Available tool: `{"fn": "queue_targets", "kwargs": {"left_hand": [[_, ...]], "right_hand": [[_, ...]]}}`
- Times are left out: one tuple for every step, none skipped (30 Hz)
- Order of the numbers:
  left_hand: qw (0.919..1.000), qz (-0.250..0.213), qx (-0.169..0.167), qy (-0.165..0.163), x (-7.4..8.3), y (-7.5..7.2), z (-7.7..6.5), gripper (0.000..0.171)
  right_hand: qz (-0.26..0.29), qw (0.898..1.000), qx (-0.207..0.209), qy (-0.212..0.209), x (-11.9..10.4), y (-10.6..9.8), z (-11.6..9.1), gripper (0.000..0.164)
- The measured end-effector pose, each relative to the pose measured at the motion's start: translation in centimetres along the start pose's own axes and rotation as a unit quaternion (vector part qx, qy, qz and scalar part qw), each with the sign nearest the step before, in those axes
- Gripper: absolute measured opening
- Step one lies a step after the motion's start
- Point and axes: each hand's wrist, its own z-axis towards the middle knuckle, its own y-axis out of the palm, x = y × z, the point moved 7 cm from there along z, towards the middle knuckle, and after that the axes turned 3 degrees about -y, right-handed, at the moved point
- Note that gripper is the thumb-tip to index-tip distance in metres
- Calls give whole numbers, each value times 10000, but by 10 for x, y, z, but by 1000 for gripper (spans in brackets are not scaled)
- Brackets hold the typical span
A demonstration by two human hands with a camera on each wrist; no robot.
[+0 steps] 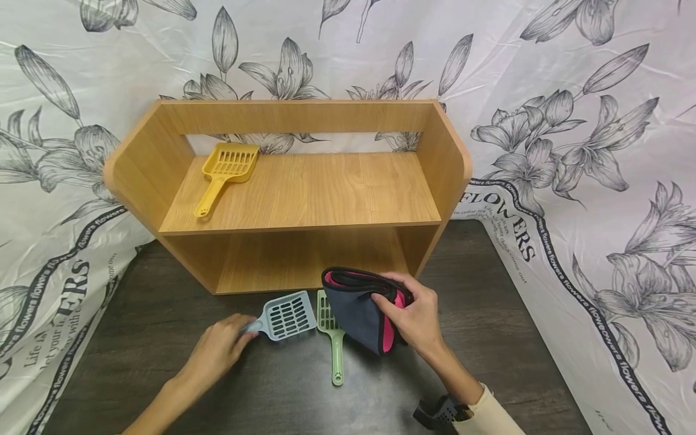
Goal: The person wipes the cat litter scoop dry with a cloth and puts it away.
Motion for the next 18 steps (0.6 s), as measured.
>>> {"fn": "queue_targets", "kwargs": {"left_hand": [[10000,-1,-73,39,3,-1,3,22],[9999,-11,-144,85,5,-2,5,22],[9997,-21,-217,137,8,-4,8,22],[9994,-27,-269,204,12,-5,11,22],[9991,-33,-313,288,15,-7,14,22],[9987,-35,-339,385,19,-8,17,22],[9982,-31,-344,481,22,-10,20,22],[9976,-30,-343,595,26,-12,24,22],[9969,-31,-332,707,29,-14,27,22],[9961,-45,-324,823,32,-16,30,22],[9951,-68,-325,929,36,-18,33,23],[9941,-90,-327,1028,39,-20,37,23],[9932,-114,-336,1113,41,-21,40,23],[9922,-152,-350,1188,44,-22,43,23],[9912,-182,-367,1261,47,-24,46,23],[9902,-215,-385,1327,50,-25,48,23],[9892,-253,-409,1387,52,-26,50,23],[9881,-305,-437,1440,54,-27,52,23]], "right_hand": [[-6,10000,-10,-43,-1,0,1,43],[-32,9999,-20,-102,-2,1,2,43],[-42,9998,-39,-166,-3,1,4,43],[-57,9997,-59,-249,-5,1,6,43],[-75,9994,-70,-335,-6,2,7,44],[-97,9990,-83,-418,-7,2,9,44],[-130,9987,-91,-486,-8,2,11,44],[-171,9982,-96,-562,-8,2,13,44],[-193,9977,-93,-637,-9,2,15,44],[-255,9971,-78,-718,-8,2,17,43],[-310,9966,-53,-766,-8,1,19,43],[-367,9960,-30,-811,-6,1,21,43],[-441,9954,4,-848,-5,1,22,43],[-499,9949,31,-873,-3,0,24,43],[-541,9945,51,-893,-2,0,25,43],[-600,9941,72,-904,1,0,27,43],[-633,9939,88,-895,3,0,28,43],[-687,9935,99,-899,4,0,29,43]]}}
